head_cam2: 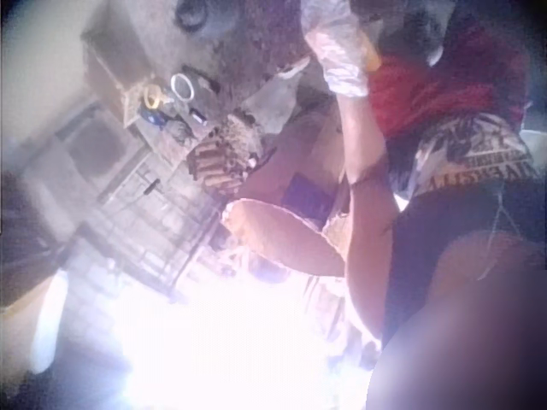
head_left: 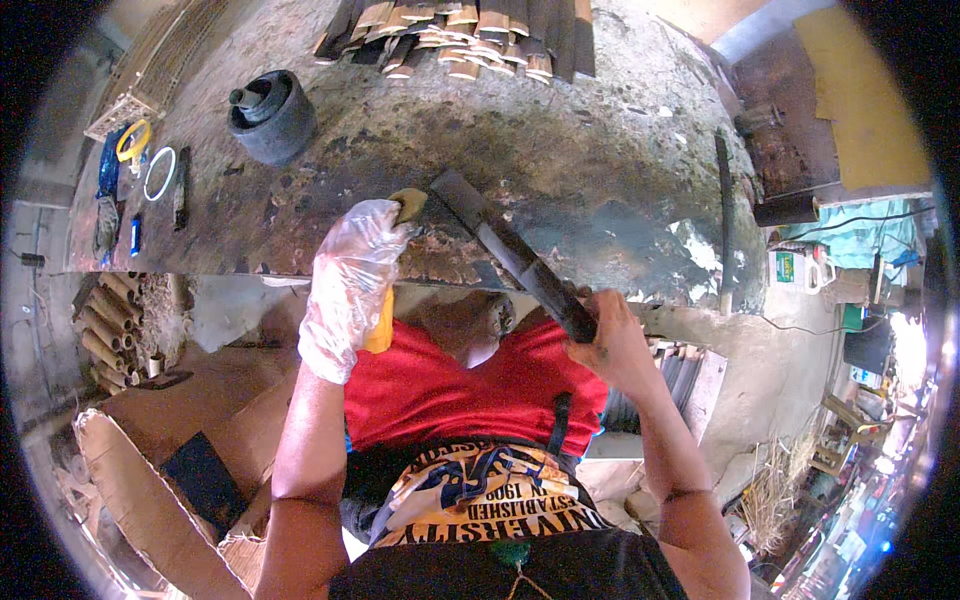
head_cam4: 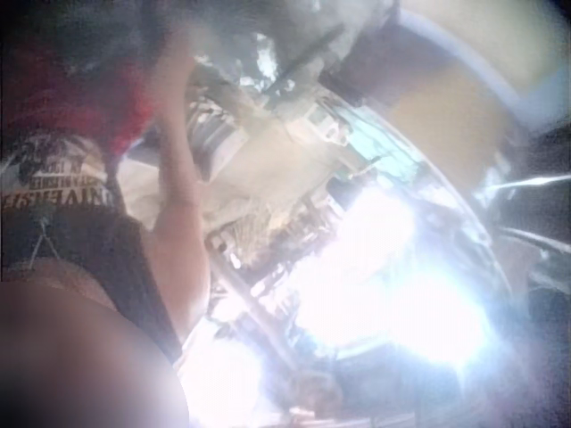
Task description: The person repeatedly applies a dark finish to long, thin wooden pieces using a brush. They dip the brush into a container of finish, coat each piece, and place it on a workbench. The process is repeated for multiple pieces.
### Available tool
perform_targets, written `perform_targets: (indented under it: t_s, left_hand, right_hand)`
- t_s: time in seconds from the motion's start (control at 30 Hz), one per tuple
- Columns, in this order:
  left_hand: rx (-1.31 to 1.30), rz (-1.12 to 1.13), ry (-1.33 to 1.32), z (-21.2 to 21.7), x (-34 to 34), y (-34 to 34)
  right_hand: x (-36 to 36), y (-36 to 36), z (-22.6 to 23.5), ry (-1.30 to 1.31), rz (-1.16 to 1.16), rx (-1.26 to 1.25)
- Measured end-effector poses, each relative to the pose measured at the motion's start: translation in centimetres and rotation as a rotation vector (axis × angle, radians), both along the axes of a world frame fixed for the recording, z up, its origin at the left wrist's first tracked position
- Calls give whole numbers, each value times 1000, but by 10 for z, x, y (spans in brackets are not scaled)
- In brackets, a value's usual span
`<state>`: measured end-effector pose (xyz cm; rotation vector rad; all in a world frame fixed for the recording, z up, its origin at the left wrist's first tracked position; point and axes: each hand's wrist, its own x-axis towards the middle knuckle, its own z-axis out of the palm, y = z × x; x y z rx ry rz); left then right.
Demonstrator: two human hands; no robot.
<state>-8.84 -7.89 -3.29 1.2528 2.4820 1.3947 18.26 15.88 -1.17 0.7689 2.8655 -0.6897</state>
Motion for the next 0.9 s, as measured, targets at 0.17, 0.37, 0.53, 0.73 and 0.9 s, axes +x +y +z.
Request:
perform_targets:
  t_s: [0.17,0.37,0.53,0.73,0.9]
  left_hand:
    - [-110,-170,316,3,15,17]
    - [-320,-310,206,6,65,50]
    - [-358,-217,493,4,-16,52]
    - [-200,-288,556,18,33,61]
    - [-284,-282,500,6,48,61]
  right_hand:
    - [35,-23,13,108,28,-439]
    - [48,-25,-3,168,-59,-555]
    - [47,-19,-2,160,-82,-623]
    - [43,-24,14,132,-98,-537]
    - [41,-28,17,224,-27,-438]
